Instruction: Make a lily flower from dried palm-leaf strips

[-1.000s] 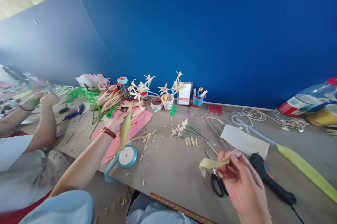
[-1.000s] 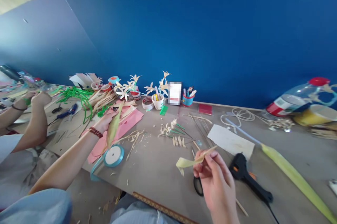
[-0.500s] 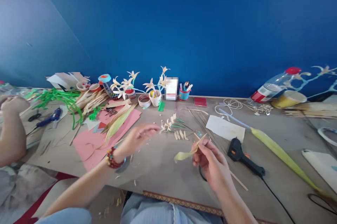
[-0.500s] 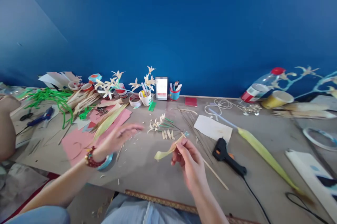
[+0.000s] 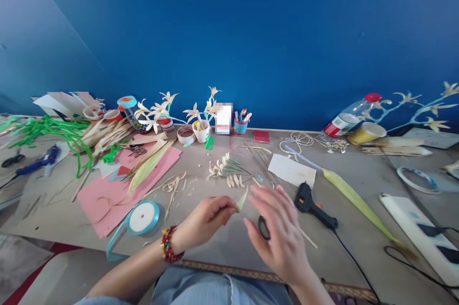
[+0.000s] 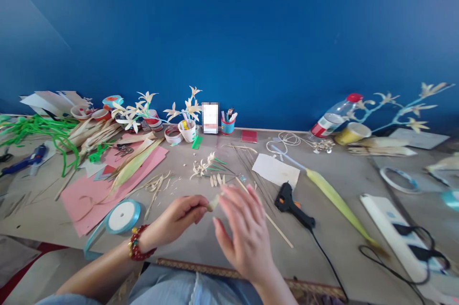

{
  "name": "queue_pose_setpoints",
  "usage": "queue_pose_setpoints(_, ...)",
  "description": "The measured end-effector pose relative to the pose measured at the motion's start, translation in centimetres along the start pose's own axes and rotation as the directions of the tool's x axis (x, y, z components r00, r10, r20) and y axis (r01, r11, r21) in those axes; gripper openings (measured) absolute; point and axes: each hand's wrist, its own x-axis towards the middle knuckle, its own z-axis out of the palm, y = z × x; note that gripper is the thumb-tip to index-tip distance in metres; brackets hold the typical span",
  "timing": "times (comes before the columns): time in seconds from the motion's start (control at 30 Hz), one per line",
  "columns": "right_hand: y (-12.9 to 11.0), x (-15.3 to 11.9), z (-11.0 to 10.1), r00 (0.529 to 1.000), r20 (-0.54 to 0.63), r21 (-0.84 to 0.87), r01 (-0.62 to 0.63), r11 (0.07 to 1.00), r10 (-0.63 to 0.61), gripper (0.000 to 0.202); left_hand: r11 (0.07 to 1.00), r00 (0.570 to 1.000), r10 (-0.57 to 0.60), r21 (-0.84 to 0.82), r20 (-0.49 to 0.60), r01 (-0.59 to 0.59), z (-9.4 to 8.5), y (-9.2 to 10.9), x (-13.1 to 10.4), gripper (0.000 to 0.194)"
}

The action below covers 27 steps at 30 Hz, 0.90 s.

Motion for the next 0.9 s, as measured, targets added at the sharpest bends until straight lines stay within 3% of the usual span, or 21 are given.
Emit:
queue_pose_setpoints(0.03,-0.3,0.2,0.1,0.99,0.127,-0.013,0.067,0.998,-0.065,0.046,1.0,1.0,0.01,-0.024,0.025,-0.009,0.1,0.1,0.1,0.024)
queue_pose_setpoints(0.1,-0.7,0.1,0.6,0.961,0.268,0.001,0.071,0.997,-0.069,0.039,0.999,0.999,0.025,-0.049,0.038,-0.023,0.3,0.2,0.0,0.024)
queue_pose_setpoints(0.23,-0.2,-1.2,1.3,0.938,0.338,-0.047,-0.059,0.997,0.072,0.027,0.998,1.0,0.008,0.062,-0.008,-0.008,0.1,-0.3,-0.9,0.014)
queue_pose_setpoints(0.4,0.1,-1.6,0.4,0.86,0.506,0.125,-0.141,0.982,0.059,0.02,0.943,0.992,0.127,0.314,-0.021,-0.114,-0.3,-1.2,-2.2,0.012)
queue_pose_setpoints(0.53,-0.1,-0.9,-0.4,0.82,0.561,0.183,-0.258,0.949,0.115,0.026,0.849,0.976,0.218,0.491,0.014,-0.197,-0.7,-1.3,-2.5,0.021)
queue_pose_setpoints(0.8,-0.3,0.3,-1.6,0.709,0.683,0.197,-0.414,0.889,0.179,0.016,0.931,0.984,0.18,0.323,0.003,-0.171,-0.6,-0.7,-2.2,0.024)
queue_pose_setpoints(0.9,-0.7,0.2,-1.0,0.705,0.679,0.202,-0.445,0.872,0.203,0.016,0.92,0.987,0.161,0.361,0.016,-0.156,-0.5,-0.6,-2.1,0.024)
